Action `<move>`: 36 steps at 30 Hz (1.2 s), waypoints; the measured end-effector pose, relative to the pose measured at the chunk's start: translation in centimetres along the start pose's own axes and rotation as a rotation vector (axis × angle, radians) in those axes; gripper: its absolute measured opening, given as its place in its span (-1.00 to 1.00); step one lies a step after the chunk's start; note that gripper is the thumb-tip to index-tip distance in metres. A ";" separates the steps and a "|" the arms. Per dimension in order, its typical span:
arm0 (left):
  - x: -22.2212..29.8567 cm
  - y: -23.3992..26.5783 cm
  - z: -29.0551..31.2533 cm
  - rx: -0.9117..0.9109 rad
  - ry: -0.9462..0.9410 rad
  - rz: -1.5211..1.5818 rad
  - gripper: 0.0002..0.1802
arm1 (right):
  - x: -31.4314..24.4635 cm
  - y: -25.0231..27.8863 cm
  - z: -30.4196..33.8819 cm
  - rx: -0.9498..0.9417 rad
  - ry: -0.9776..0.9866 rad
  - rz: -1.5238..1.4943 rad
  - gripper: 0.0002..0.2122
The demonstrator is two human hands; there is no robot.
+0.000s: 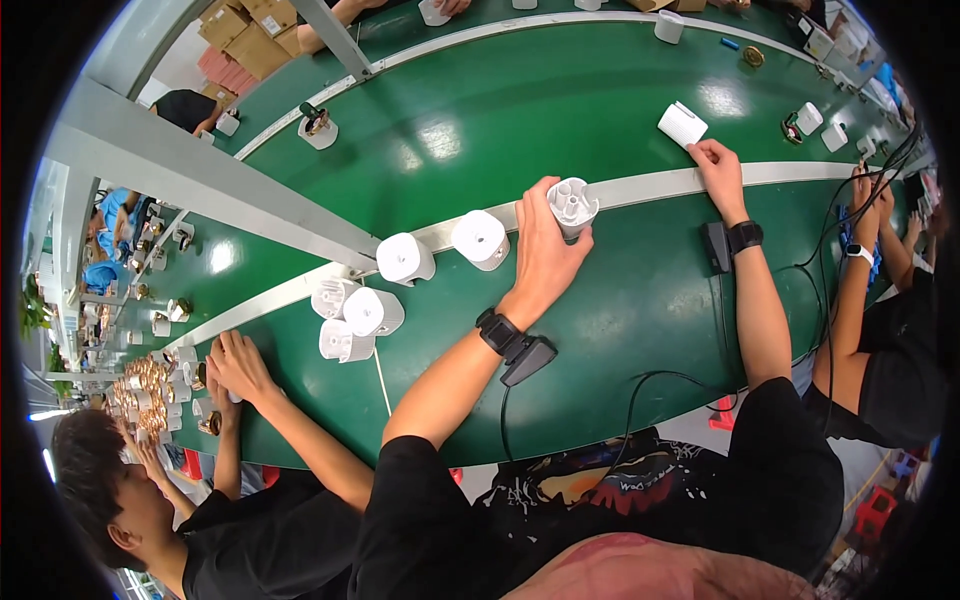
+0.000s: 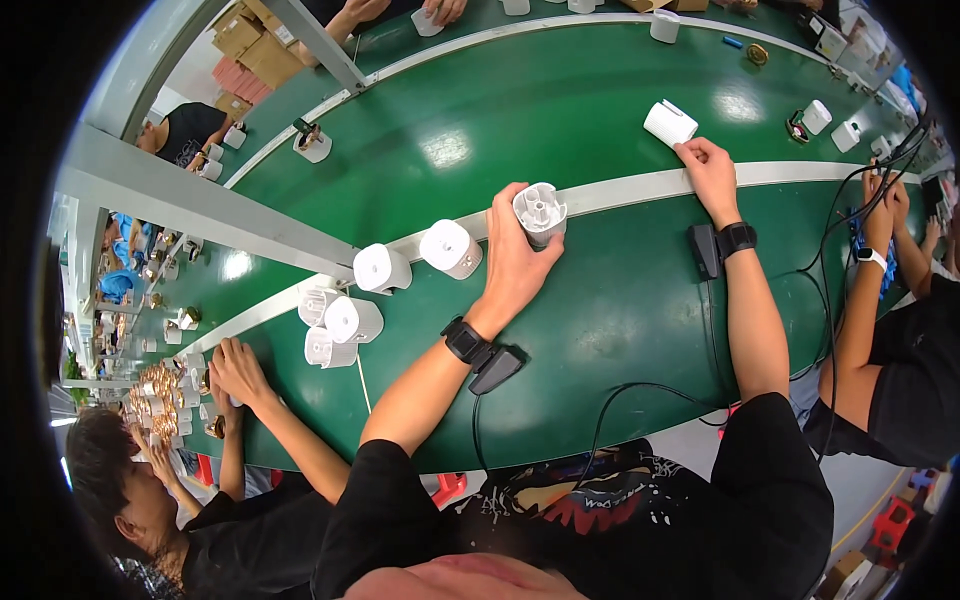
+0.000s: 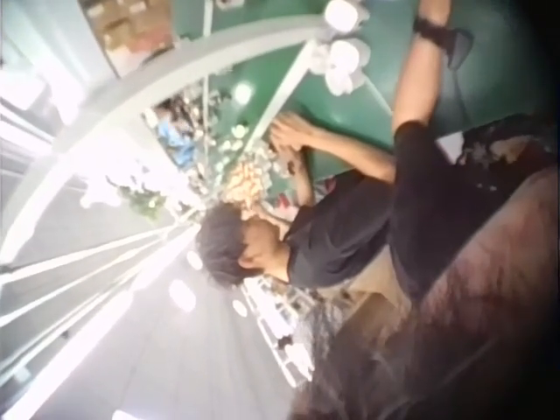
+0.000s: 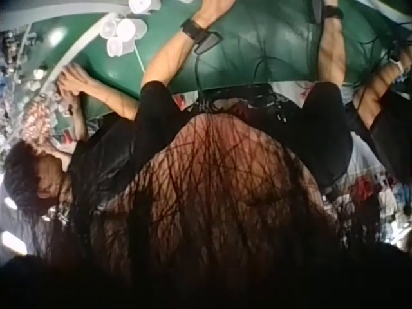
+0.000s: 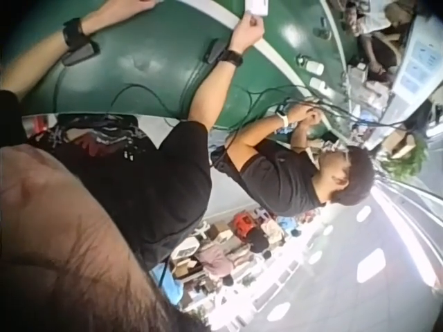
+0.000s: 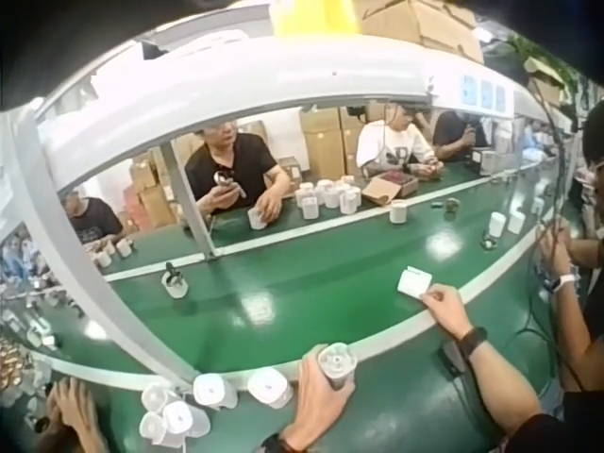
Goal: The person assembles electronic devices by inserting a blue battery and a circuit board into a white housing, then fitting a gold-colored cap on top. They press the components together by hand and place the completed unit on the green table.
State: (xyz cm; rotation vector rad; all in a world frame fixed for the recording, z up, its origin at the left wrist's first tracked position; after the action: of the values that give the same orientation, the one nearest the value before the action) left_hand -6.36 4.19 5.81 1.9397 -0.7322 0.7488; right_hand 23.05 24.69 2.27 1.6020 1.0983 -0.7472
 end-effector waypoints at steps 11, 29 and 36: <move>-0.2 -0.1 0.0 -0.009 0.024 -0.016 -0.25 | -2.0 0.6 0.6 0.128 0.147 0.099 -0.70; 0.4 -0.3 -0.4 -0.001 -0.024 -0.020 -0.26 | -8.4 -2.6 2.6 -0.122 0.366 0.033 -0.41; 0.7 -0.2 -0.3 0.007 -0.042 -0.023 -0.28 | -5.6 -5.8 3.5 -0.453 -0.062 0.040 -0.50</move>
State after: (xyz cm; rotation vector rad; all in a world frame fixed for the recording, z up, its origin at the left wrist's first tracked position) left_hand -5.85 4.39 6.32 1.9723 -0.7322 0.7002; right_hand 15.65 20.11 3.86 1.2042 1.0953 -0.4747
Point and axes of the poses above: each hand's wrist, its own z-axis away from the middle knuckle, its own y-axis out of the back of the hand, x = y × z, the point moved 10 cm from there along -z, towards the middle knuckle, and after that the axes turned 8 degrees about -z, right-handed, at the moved point
